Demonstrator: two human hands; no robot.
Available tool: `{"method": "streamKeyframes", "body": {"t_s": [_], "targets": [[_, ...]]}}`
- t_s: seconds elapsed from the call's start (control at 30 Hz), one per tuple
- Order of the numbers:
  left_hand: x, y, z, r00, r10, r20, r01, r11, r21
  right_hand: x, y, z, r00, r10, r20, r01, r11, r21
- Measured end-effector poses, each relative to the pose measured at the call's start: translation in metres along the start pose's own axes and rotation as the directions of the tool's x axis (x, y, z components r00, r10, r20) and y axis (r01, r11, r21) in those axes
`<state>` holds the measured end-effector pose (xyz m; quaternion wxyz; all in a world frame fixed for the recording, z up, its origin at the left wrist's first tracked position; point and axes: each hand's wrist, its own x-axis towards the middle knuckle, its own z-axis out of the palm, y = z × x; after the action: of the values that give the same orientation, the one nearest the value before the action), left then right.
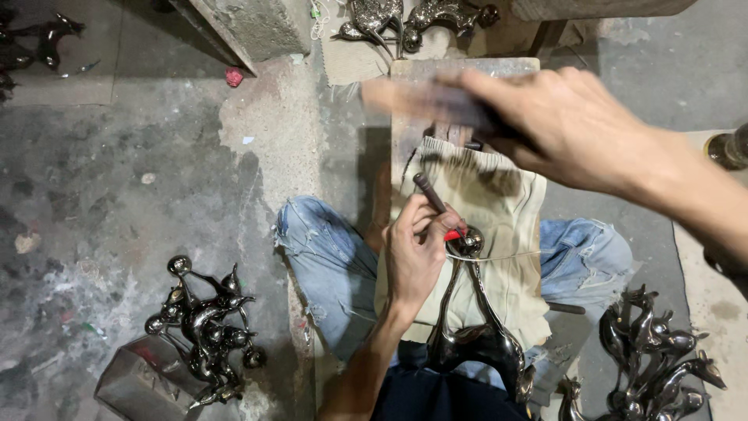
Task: The person holds a metal rod against a metal object clamped in a vise and repeatedly strikes it with a wooden mallet to shape the metal. The person adjusts the rod's position and continues hammering throughout the clip.
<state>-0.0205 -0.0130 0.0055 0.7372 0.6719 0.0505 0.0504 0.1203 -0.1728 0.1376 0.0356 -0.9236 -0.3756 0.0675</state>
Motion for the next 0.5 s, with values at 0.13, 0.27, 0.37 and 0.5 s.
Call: {"method": "streamKeyframes", "body": {"t_s": [0.13, 0.27, 0.37, 0.5], "targets": [[0.005, 0.005, -0.005, 0.991, -0.025, 0.131, 0.023, 1.000, 0.013, -0.006, 0.001, -0.020, 0.970, 0.133, 0.202, -0.091, 0.974, -0.206], [0.014, 0.007, -0.012, 0.980, -0.011, 0.198, 0.004, 0.999, 0.034, -0.021, 0.013, -0.031, 0.939, 0.204, -0.276, -0.138, 0.961, 0.239], [0.022, 0.005, -0.015, 0.957, -0.023, 0.290, 0.019, 1.000, 0.016, -0.040, 0.023, -0.027, 0.938, 0.136, -0.320, -0.134, 0.991, 0.030], [0.037, 0.001, -0.016, 0.917, -0.011, 0.398, 0.003, 1.000, 0.021, -0.056, 0.035, -0.017, 0.965, 0.169, -0.200, -0.181, 0.982, -0.046]]}}
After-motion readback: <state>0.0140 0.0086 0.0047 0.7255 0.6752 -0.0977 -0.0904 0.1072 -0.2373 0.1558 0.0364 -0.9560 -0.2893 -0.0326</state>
